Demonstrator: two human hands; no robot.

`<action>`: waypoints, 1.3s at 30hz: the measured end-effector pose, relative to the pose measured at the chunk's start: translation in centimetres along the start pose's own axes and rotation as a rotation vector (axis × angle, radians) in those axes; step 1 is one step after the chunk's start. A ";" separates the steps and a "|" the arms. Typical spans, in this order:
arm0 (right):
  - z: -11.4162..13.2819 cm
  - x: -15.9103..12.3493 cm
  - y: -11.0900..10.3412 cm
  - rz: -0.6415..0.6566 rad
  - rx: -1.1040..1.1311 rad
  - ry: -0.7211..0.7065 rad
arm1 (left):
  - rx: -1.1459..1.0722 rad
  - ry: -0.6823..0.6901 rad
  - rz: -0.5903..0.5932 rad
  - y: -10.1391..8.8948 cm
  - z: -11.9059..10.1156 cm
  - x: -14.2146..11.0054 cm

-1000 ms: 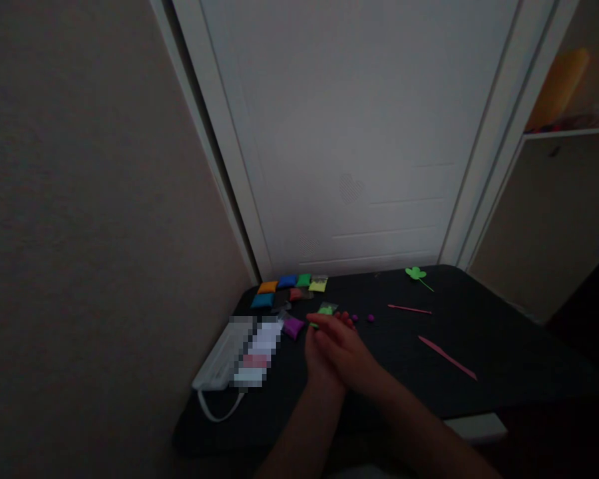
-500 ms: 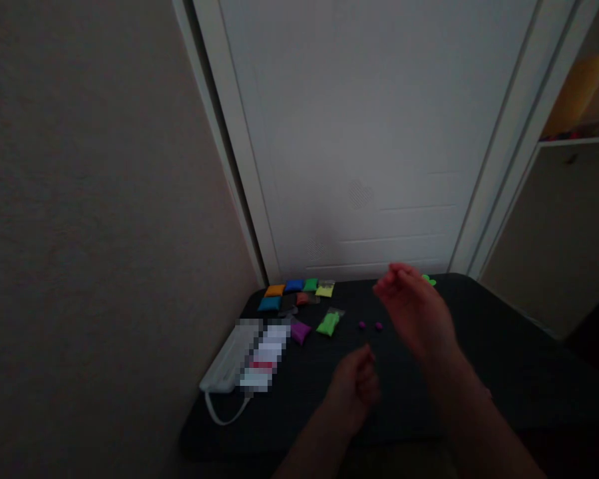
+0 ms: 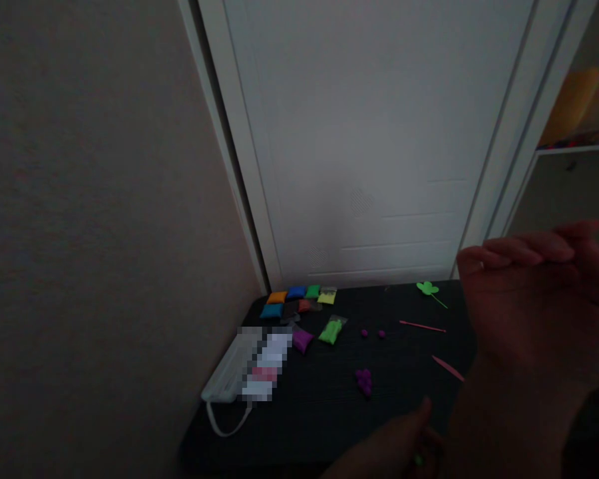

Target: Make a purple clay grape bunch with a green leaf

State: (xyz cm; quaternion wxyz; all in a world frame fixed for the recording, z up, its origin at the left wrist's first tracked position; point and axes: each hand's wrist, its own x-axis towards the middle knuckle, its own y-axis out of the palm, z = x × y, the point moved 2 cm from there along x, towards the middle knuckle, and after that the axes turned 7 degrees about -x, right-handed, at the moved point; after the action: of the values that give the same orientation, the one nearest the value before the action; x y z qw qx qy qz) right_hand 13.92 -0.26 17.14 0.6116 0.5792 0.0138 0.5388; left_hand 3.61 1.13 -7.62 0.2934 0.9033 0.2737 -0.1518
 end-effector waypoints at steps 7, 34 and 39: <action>-0.3 0.1 -2.1 -0.008 -0.053 0.029 | -0.402 0.138 0.221 0.0 -4.1 -2.4; -15.4 -6.1 -16.5 0.589 -1.438 0.173 | -0.051 0.637 -0.374 -9.2 -10.0 -1.1; -15.9 -7.1 -16.2 0.731 -1.542 0.120 | -0.153 0.593 -0.322 -9.8 -9.2 -1.1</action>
State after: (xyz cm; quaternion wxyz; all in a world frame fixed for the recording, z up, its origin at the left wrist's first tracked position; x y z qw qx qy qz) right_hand 11.18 10.02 -4.12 0.6208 -0.0604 -0.5119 0.5907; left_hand -1.98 12.96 -4.37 0.2402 0.8288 0.4966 0.0937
